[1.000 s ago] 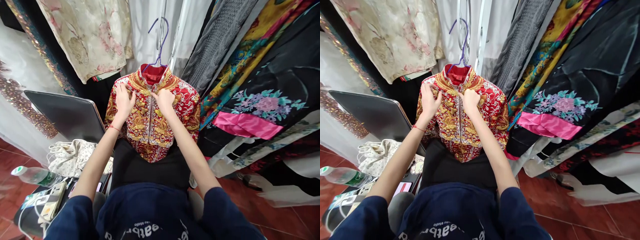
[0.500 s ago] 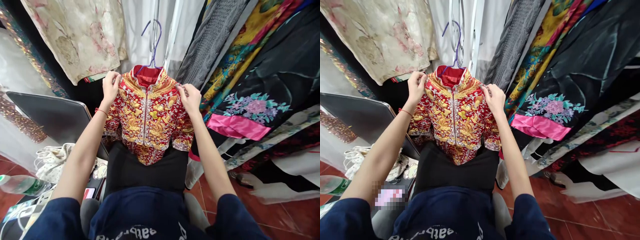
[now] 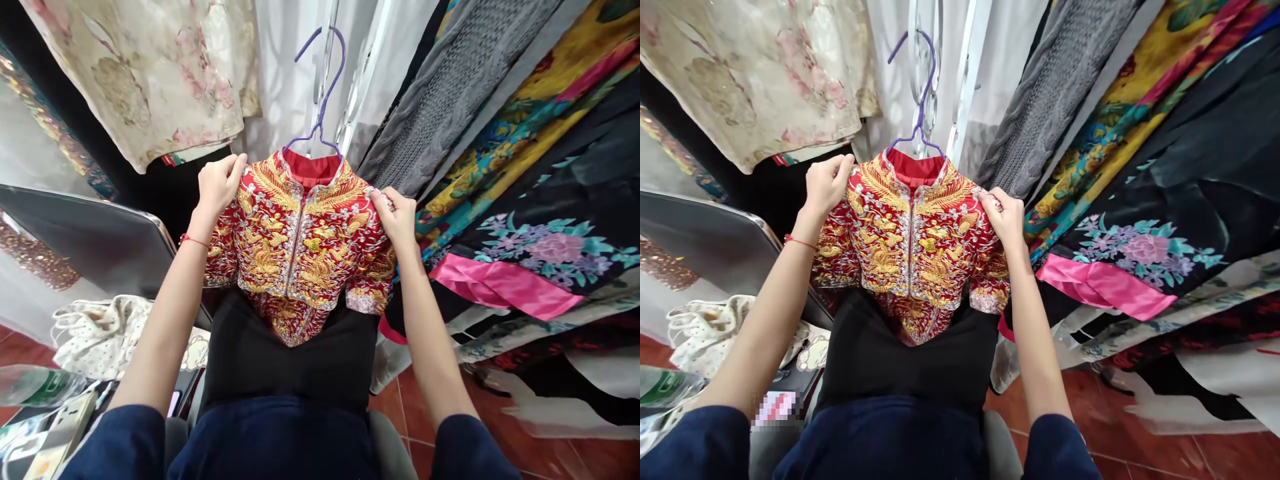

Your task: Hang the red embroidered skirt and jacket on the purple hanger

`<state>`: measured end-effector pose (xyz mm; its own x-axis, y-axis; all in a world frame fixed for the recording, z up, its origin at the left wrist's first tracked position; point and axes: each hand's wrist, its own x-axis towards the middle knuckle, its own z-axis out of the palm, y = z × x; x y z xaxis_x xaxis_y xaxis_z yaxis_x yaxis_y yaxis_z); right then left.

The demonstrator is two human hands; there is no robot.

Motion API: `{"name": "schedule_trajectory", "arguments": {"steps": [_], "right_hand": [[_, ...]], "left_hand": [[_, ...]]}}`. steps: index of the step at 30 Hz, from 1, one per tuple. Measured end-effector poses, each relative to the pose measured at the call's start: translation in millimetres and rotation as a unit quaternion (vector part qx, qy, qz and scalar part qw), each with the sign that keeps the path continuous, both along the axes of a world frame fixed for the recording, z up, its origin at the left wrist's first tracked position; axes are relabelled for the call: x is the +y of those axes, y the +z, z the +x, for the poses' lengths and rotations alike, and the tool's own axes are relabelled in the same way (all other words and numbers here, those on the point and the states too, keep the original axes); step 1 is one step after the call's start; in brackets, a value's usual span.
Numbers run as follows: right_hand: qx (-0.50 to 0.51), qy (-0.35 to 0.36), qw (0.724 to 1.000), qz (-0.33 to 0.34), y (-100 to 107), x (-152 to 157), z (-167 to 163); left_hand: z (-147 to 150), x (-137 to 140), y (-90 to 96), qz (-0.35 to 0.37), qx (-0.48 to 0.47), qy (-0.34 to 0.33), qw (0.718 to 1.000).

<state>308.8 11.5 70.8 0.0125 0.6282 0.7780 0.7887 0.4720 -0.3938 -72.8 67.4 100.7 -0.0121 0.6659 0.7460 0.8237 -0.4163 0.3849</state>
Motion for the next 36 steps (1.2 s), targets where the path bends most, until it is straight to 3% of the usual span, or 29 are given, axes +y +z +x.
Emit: {"name": "schedule_trajectory", "arguments": {"steps": [5, 7, 9, 11, 15, 21, 24, 28, 33, 36], "right_hand": [[0.007, -0.127, 0.989, 0.069, -11.4, -4.2, -17.8], [0.011, -0.194, 0.975, 0.108, -15.6, -11.4, -32.7], [0.020, -0.218, 0.967, 0.129, -18.3, -22.2, -53.1], [0.028, -0.168, 0.979, 0.111, -19.0, -33.5, -77.9], [0.095, -0.001, 0.995, -0.021, -17.0, -43.3, -126.5], [0.192, 0.002, 0.978, -0.086, -16.4, -27.4, -159.8], [0.268, 0.057, 0.956, -0.103, -18.3, -24.7, -162.4], [0.379, 0.164, 0.899, -0.142, -24.1, -29.1, -161.2], [0.447, 0.174, 0.861, -0.169, -55.2, -37.7, -166.6], [0.444, 0.148, 0.856, -0.220, -95.1, -43.4, -174.4]], "left_hand": [[8.3, -38.9, 3.0, -0.002, 0.045, 0.053, 0.998], [12.6, -47.6, 2.0, 0.003, 0.047, 0.069, 0.996], [16.3, -51.7, 0.2, 0.007, 0.039, 0.080, 0.996], [18.7, -53.0, -1.5, 0.012, 0.028, 0.084, 0.996], [21.0, -54.5, -3.3, 0.025, 0.009, 0.073, 0.997], [23.6, -58.7, -7.7, 0.043, -0.009, 0.078, 0.996], [24.1, -56.6, -13.0, 0.048, -0.021, 0.083, 0.995], [25.8, -52.2, -20.6, 0.047, -0.052, 0.069, 0.995], [45.9, -66.4, -38.1, 0.096, -0.081, 0.044, 0.991], [68.4, -84.0, -69.0, 0.109, -0.116, 0.043, 0.986]]}}
